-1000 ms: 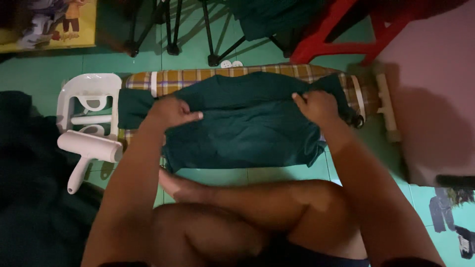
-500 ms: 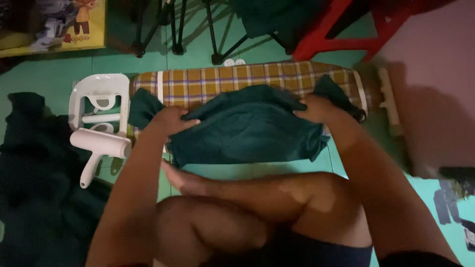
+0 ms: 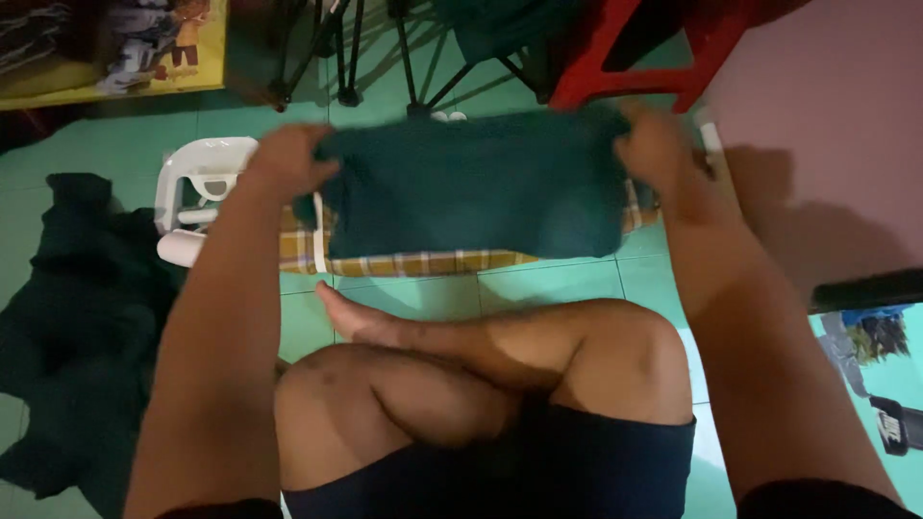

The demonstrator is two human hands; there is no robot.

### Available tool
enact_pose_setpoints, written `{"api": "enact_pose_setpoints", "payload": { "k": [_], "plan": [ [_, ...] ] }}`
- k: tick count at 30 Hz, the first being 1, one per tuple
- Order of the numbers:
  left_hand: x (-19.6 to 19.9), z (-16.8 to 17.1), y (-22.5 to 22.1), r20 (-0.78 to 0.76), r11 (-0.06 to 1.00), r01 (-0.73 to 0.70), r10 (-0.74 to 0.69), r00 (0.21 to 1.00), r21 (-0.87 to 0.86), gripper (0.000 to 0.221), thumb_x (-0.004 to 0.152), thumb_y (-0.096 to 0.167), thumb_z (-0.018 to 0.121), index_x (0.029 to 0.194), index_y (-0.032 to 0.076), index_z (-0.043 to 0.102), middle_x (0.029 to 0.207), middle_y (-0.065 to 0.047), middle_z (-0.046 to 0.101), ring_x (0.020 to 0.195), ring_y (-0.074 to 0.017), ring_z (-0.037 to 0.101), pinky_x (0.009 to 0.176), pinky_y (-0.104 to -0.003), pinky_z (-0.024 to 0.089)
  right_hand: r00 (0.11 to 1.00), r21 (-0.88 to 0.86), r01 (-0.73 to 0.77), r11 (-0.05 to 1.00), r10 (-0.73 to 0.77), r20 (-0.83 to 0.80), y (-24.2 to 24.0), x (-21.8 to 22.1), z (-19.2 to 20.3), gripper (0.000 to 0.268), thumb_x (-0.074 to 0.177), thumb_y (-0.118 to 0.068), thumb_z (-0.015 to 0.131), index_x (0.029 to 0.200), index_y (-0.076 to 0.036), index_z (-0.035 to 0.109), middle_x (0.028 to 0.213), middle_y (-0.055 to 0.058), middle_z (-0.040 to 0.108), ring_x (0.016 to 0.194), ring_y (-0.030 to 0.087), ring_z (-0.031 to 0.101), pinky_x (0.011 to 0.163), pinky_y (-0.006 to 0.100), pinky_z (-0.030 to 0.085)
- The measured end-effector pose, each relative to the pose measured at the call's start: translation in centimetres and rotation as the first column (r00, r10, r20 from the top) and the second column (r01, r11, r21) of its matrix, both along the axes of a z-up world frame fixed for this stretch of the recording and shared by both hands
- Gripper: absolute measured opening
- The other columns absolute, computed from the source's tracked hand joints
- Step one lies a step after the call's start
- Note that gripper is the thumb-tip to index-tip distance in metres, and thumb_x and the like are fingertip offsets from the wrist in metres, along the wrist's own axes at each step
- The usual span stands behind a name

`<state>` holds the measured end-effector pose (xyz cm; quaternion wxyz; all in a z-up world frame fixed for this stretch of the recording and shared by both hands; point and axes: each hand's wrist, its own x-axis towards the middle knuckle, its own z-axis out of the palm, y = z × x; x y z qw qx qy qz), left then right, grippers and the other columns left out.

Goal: Cleaning a t-shirt with a lint roller and folding it on an ironing board

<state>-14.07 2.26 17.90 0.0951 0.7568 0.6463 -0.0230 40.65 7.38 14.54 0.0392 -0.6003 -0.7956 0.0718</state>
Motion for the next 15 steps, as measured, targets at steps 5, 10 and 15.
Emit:
{"api": "enact_pose_setpoints", "payload": {
  "k": [5,10,15],
  "plan": [
    [-1.3,4.8,1.7,-0.217,0.638,0.289,-0.190,0.957,0.713,0.042,0.071,0.016,0.092,0.100,0.010,0.063,0.095,-0.012,0.065,0.085,-0.0312,0.066,0.068,-0.041,0.050,0.995,0.489,0.078,0.869,-0.040,-0.088,0.3,-1.3,5.6,0.028,0.084,0.000,0.068,0.108,-0.007,0.054,0.092,0.018,0.060,0.079,0.043,0.054,0.082,0.048,0.040],
    [-2.6,-0.9,1.0,-0.283,0.563,0.335,-0.180,0.942,0.756,0.048,0.059,0.014,0.088,0.102,0.012,0.066,0.092,-0.011,0.063,0.082,-0.0312,0.063,0.065,-0.044,0.045,0.995,0.492,0.090,0.866,-0.055,-0.086,-2.8,-1.2,3.3,0.028,0.088,-0.006,0.073,0.114,0.000,0.064,0.104,0.021,0.063,0.094,0.047,0.061,0.092,0.052,0.042],
    [-1.6,-9.0,-5.4,-0.394,0.743,0.423,-0.232,0.889,0.518,0.020,0.075,0.020,0.073,0.093,0.021,0.064,0.087,-0.001,0.066,0.081,-0.0226,0.067,0.068,-0.043,0.047,0.967,0.375,-0.187,0.908,0.104,0.232,-5.9,1.6,-8.7,0.013,0.082,-0.014,0.076,0.087,-0.006,0.066,0.089,0.009,0.067,0.073,0.037,0.062,0.077,0.045,0.057]
  ]
}}
